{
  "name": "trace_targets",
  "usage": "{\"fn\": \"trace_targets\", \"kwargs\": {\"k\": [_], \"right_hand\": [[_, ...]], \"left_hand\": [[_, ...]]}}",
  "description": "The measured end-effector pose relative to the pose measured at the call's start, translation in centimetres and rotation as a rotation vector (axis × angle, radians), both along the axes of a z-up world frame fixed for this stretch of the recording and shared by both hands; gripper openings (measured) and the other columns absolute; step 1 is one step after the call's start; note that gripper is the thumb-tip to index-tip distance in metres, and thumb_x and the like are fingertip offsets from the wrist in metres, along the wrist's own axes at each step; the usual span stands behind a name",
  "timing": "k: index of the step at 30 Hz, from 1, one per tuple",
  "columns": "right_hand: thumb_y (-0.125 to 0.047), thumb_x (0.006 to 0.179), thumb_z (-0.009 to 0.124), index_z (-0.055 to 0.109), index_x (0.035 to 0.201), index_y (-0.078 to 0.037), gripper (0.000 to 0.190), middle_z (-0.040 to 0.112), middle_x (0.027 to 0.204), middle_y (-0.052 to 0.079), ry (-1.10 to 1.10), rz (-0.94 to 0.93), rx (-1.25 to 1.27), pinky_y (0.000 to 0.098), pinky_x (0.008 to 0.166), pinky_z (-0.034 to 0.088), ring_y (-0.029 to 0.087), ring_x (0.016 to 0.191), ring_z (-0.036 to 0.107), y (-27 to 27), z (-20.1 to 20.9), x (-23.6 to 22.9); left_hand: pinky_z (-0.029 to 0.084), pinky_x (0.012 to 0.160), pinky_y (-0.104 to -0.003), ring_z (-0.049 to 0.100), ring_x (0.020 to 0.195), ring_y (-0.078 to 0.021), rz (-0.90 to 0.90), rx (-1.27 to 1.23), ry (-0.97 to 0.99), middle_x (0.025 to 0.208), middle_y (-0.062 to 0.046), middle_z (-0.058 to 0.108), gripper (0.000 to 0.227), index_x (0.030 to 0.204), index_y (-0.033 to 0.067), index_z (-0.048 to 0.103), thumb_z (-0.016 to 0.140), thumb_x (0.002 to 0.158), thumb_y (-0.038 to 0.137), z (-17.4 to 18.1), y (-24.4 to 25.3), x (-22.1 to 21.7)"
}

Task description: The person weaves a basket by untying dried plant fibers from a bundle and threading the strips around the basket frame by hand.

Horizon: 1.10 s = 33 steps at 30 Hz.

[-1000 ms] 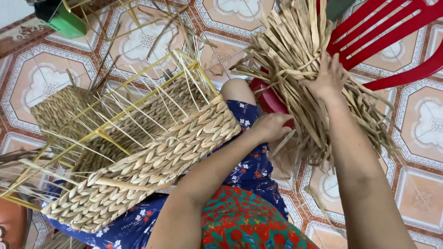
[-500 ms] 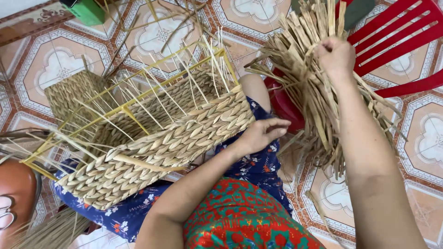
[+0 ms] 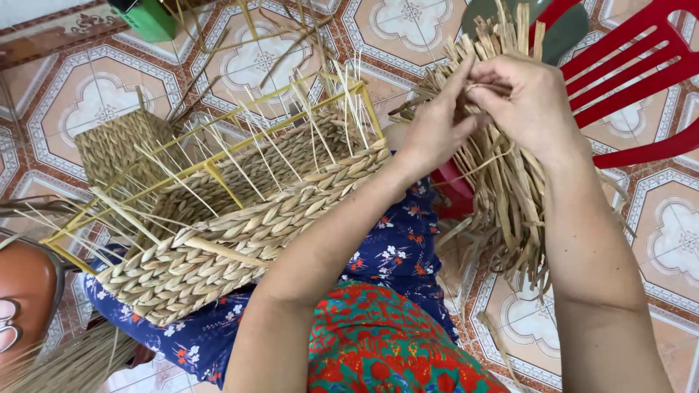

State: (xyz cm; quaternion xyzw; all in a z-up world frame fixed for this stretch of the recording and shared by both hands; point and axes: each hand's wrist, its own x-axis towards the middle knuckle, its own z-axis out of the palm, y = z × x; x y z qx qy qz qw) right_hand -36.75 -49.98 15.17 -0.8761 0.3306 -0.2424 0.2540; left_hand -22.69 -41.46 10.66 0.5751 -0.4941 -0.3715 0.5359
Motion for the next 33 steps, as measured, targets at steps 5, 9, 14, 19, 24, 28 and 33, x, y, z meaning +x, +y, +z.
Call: {"fn": "trace_targets", "kwargs": {"k": [5, 9, 14, 19, 24, 28, 33], "right_hand": [[0.009, 0.102, 0.07, 0.062, 0.127, 0.0, 0.028, 0.058, 0.123, 0.012, -0.379, -0.12, -0.391, 0.0324, 0.099, 0.058, 0.019, 0.106, 0.063, 0.0, -7.6, -1.9], [-0.01, 0.092, 0.078, 0.052, 0.132, -0.008, 0.048, 0.05, 0.137, 0.015, -0.193, -0.285, -0.299, 0.0421, 0.104, 0.045, 0.03, 0.127, 0.05, 6.5, -21.1, -3.2], [-0.016, 0.084, 0.085, 0.054, 0.138, -0.008, 0.062, 0.046, 0.146, 0.024, 0.204, -0.443, -0.247, 0.0525, 0.11, 0.04, 0.042, 0.134, 0.048, 9.5, -30.6, -8.5], [-0.016, 0.083, 0.084, 0.066, 0.125, -0.009, 0.047, 0.058, 0.132, 0.018, 0.234, -0.398, -0.016, 0.0469, 0.103, 0.045, 0.039, 0.123, 0.054, 7.0, -31.0, -10.6], [-0.017, 0.095, 0.08, 0.069, 0.12, -0.011, 0.028, 0.069, 0.116, 0.011, 0.183, -0.551, 0.13, 0.045, 0.094, 0.052, 0.03, 0.107, 0.065, 4.7, -30.6, -9.6], [-0.005, 0.097, 0.075, 0.063, 0.116, -0.004, 0.022, 0.072, 0.115, 0.009, -0.234, -0.585, 0.202, 0.0359, 0.088, 0.057, 0.017, 0.107, 0.069, 3.0, -25.3, -7.5], [0.004, 0.099, 0.066, 0.064, 0.13, -0.004, 0.032, 0.075, 0.111, 0.009, -0.525, -0.354, 0.296, 0.0261, 0.081, 0.054, 0.014, 0.094, 0.068, 6.1, -13.0, -3.2]], "left_hand": [[0.065, 0.075, -0.032, 0.076, 0.079, -0.0149, 0.011, 0.175, 0.027, 0.097, -0.01, 0.077, 0.045, 0.143, 0.0084, 0.053, 0.051, 0.102, 0.027, -2.7, -2.3, 2.5], [0.067, 0.073, -0.032, 0.077, 0.078, -0.0157, 0.068, 0.088, 0.223, 0.093, -0.012, 0.078, 0.051, 0.121, -0.0005, 0.068, 0.044, 0.107, 0.042, -4.8, -1.6, 3.4], [0.066, 0.069, -0.031, 0.076, 0.079, -0.0159, 0.097, -0.056, 0.281, 0.093, -0.012, 0.077, 0.059, 0.118, 0.0008, 0.069, 0.041, 0.106, 0.051, -2.0, -0.1, 4.7], [0.047, 0.072, -0.031, 0.054, 0.079, -0.0179, 0.385, -0.19, -0.459, 0.081, 0.0, 0.074, 0.056, 0.109, 0.0169, 0.085, 0.037, 0.112, 0.046, 3.4, 1.9, 8.3], [0.043, 0.065, -0.029, 0.05, 0.073, -0.0154, 0.3, -0.458, -0.174, 0.092, -0.008, 0.068, 0.046, 0.12, 0.0066, 0.071, 0.047, 0.121, 0.045, 9.4, 7.8, 10.5], [0.038, 0.045, -0.025, 0.05, 0.055, -0.0099, 0.175, -0.436, 0.45, 0.099, -0.004, 0.066, 0.037, 0.132, 0.0148, 0.051, 0.05, 0.109, 0.043, 14.0, 11.8, 8.8], [0.037, 0.056, -0.022, 0.046, 0.064, -0.0058, 0.193, -0.311, 0.576, 0.087, -0.004, 0.062, 0.038, 0.127, 0.0054, 0.064, 0.045, 0.118, 0.037, 4.6, 12.8, 8.4]]}}
